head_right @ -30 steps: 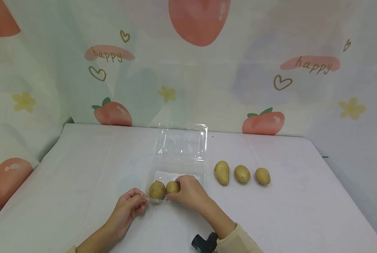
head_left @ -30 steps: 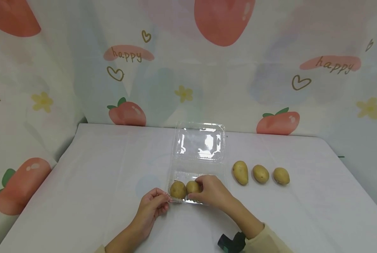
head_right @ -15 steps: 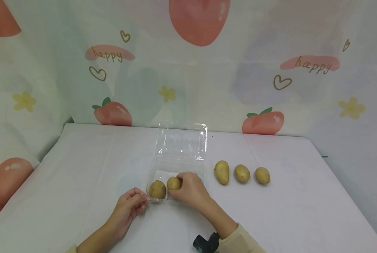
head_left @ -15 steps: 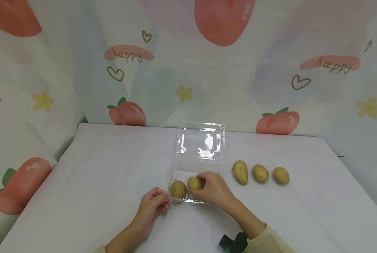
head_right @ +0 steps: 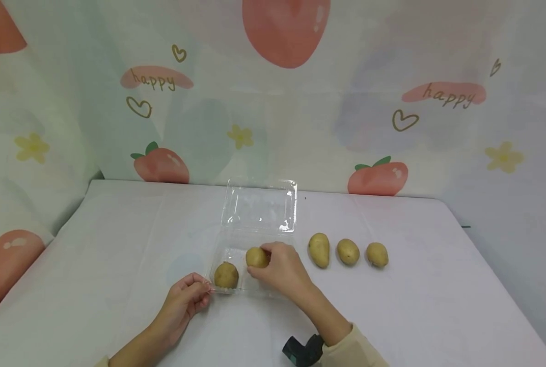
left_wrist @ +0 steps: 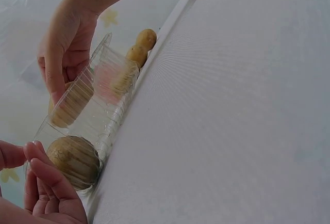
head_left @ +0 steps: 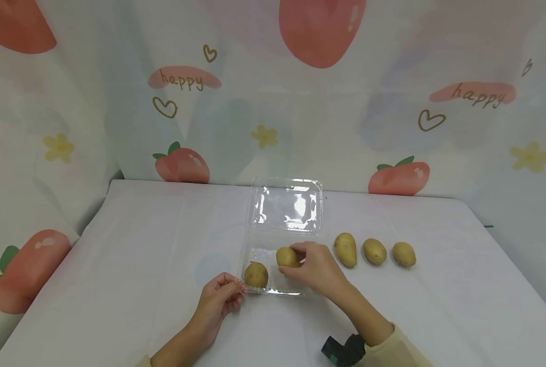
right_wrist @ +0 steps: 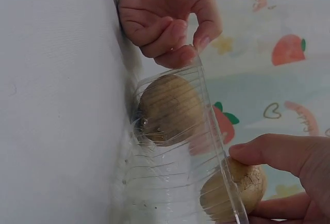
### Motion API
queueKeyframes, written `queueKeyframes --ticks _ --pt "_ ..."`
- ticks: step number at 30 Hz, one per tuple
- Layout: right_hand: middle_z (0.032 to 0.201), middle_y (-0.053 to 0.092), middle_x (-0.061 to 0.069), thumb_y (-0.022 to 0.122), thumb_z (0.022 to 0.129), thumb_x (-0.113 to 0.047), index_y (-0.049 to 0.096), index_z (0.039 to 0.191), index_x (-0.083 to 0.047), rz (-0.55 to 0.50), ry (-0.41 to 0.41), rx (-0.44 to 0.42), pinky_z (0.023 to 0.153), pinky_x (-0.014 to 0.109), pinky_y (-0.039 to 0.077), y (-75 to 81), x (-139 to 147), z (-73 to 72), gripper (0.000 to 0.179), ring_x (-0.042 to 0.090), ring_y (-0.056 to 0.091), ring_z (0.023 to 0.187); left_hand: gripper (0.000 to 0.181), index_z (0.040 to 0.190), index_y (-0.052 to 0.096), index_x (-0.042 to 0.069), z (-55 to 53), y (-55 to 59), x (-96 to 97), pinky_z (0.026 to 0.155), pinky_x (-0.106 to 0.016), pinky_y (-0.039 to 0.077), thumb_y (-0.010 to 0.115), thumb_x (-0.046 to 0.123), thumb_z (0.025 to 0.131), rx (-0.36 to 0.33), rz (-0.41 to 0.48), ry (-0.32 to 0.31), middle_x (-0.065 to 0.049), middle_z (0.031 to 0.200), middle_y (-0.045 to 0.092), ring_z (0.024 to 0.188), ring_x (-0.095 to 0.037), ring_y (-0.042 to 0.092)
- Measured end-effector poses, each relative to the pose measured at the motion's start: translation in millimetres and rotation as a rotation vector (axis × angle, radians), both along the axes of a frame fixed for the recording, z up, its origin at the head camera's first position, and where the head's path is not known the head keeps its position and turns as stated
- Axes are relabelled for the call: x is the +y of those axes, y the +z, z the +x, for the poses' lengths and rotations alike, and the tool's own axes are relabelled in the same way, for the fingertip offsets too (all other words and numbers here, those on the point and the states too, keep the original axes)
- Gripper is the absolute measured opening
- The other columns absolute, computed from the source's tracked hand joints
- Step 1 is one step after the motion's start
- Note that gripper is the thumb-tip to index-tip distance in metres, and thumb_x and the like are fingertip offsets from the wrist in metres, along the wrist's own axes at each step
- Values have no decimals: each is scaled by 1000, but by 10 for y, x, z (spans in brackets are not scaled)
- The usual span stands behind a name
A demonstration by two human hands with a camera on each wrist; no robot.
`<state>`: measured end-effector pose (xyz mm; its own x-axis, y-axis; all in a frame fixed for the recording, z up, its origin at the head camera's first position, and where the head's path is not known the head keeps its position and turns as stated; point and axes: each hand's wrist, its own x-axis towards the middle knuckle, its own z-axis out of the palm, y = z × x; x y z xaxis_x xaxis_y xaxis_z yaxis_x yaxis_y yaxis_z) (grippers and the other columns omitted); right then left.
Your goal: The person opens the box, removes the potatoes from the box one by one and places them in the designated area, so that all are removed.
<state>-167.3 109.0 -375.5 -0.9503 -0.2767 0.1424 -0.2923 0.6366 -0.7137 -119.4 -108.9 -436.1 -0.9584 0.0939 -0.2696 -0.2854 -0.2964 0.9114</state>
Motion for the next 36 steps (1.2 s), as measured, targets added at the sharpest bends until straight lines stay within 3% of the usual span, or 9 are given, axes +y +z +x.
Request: queueKeyframes --ticks 28,36 --pt "97 58 12 78 72 -20 61 110 7 -77 -125 -62 68 27 51 254 458 90 50 24 62 83 5 81 51 6 8 20 11 59 -21 45 56 3 81 -11 3 15 -5 78 61 62 -10 52" --pt "93 62 8 77 73 -17 63 104 2 -68 -121 -40 65 26 52 257 599 106 39 24 62 83 6 81 52 6 5 17 13 59 -21 44 58 4 81 -19 0 19 -5 77 61 62 -10 51"
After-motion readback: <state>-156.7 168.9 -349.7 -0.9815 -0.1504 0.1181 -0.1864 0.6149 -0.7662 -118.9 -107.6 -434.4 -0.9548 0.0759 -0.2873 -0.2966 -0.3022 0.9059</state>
